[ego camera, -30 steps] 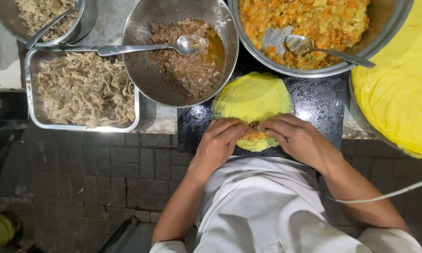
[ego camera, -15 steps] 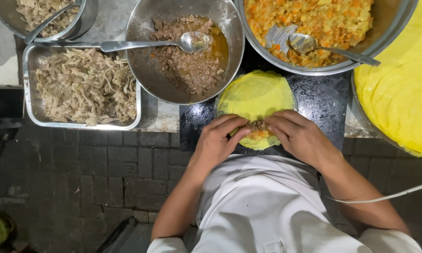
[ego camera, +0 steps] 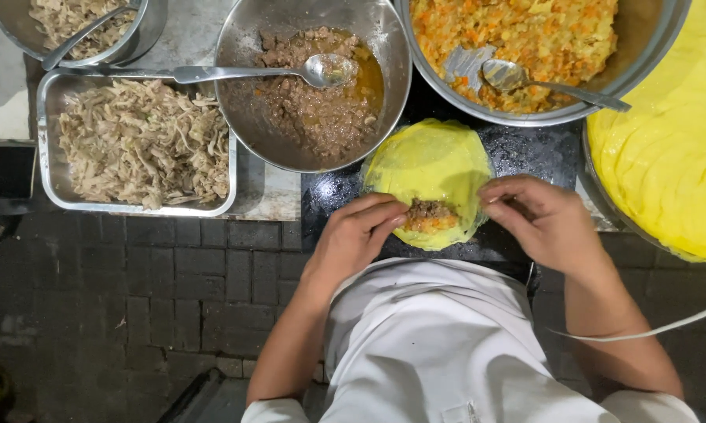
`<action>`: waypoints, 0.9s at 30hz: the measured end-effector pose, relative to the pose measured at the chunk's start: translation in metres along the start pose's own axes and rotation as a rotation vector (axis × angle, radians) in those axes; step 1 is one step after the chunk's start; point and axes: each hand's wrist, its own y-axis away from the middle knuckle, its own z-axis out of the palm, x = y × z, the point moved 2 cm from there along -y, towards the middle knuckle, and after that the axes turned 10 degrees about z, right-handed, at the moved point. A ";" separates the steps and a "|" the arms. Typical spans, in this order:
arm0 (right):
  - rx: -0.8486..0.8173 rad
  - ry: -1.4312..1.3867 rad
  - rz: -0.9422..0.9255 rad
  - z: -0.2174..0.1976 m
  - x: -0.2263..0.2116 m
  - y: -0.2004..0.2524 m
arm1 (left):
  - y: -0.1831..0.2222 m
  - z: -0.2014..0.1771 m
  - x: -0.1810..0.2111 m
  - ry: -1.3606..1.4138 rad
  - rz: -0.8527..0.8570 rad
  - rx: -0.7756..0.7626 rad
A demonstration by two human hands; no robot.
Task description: Filling and rolling yellow food wrappers with vegetable and meat mixtures.
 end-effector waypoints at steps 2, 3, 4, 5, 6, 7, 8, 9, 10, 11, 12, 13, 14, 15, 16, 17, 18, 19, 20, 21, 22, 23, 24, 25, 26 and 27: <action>-0.037 -0.095 0.067 -0.006 0.002 0.002 | 0.002 -0.008 0.004 -0.003 0.038 -0.014; -0.093 -0.242 0.097 -0.008 0.003 0.001 | 0.004 -0.009 0.004 -0.010 0.030 0.000; -0.150 -0.386 0.124 -0.010 0.003 -0.001 | 0.004 -0.010 0.003 -0.019 0.025 0.015; -0.150 -0.382 0.116 -0.009 -0.002 -0.005 | 0.005 -0.006 0.001 -0.022 0.032 0.020; -0.142 -0.432 0.089 -0.009 -0.007 -0.009 | 0.008 -0.002 0.000 -0.071 0.057 0.004; -0.134 -0.482 0.063 -0.008 -0.013 -0.014 | 0.010 0.002 -0.002 -0.121 0.082 -0.011; -0.141 -0.479 0.057 -0.004 -0.027 -0.022 | 0.009 0.004 0.001 -0.126 0.083 -0.003; -0.104 -0.465 0.050 -0.001 -0.041 -0.030 | 0.008 0.006 0.005 -0.206 0.167 -0.001; -0.068 -0.452 0.043 0.002 -0.055 -0.037 | 0.007 0.009 0.009 -0.286 0.249 0.000; -0.075 -0.450 0.038 0.005 -0.069 -0.051 | 0.006 0.009 0.009 -0.292 0.247 0.007; -0.069 -0.372 -0.170 0.008 -0.087 -0.060 | 0.008 0.009 0.010 -0.303 0.249 0.014; -0.062 -0.291 -0.377 0.011 -0.103 -0.069 | 0.008 0.010 0.011 -0.314 0.250 0.021; -0.056 -0.293 -0.372 0.018 -0.113 -0.079 | 0.009 0.007 0.014 -0.310 0.251 0.014; -0.010 -0.347 -0.445 0.022 -0.122 -0.088 | 0.008 0.006 0.016 -0.335 0.246 0.014; 0.038 -0.398 -0.513 0.026 -0.131 -0.097 | 0.008 0.005 0.020 -0.356 0.239 0.012; 0.046 -0.399 -0.504 0.034 -0.129 -0.109 | 0.012 0.008 0.020 -0.347 0.239 0.002; 0.089 0.138 -0.595 0.045 -0.129 -0.121 | 0.015 0.010 0.019 -0.385 0.207 -0.047; 0.119 0.676 -0.648 0.056 -0.128 -0.135 | 0.018 0.011 0.018 -0.423 0.176 -0.097; 0.130 0.675 -0.639 0.053 -0.126 -0.125 | 0.019 0.012 0.022 -0.420 0.184 -0.108; 0.165 0.574 -0.749 0.050 -0.127 -0.114 | 0.020 0.013 0.026 -0.450 0.203 -0.128; 0.188 0.476 -0.867 0.047 -0.127 -0.105 | 0.021 0.015 0.029 -0.480 0.218 -0.135; 0.186 0.482 -0.866 0.038 -0.120 -0.094 | 0.017 0.015 0.028 -0.476 0.221 -0.131; 0.131 0.479 -0.833 0.032 -0.111 -0.080 | 0.018 0.016 0.030 -0.477 0.243 -0.117; 0.076 0.476 -0.800 0.026 -0.102 -0.066 | 0.020 0.016 0.031 -0.478 0.265 -0.102; 0.070 0.474 -0.802 0.028 -0.084 -0.052 | 0.022 0.020 0.023 -0.479 0.260 -0.099; 0.022 0.465 -0.661 0.030 -0.064 -0.041 | 0.025 0.025 0.016 -0.502 0.305 -0.076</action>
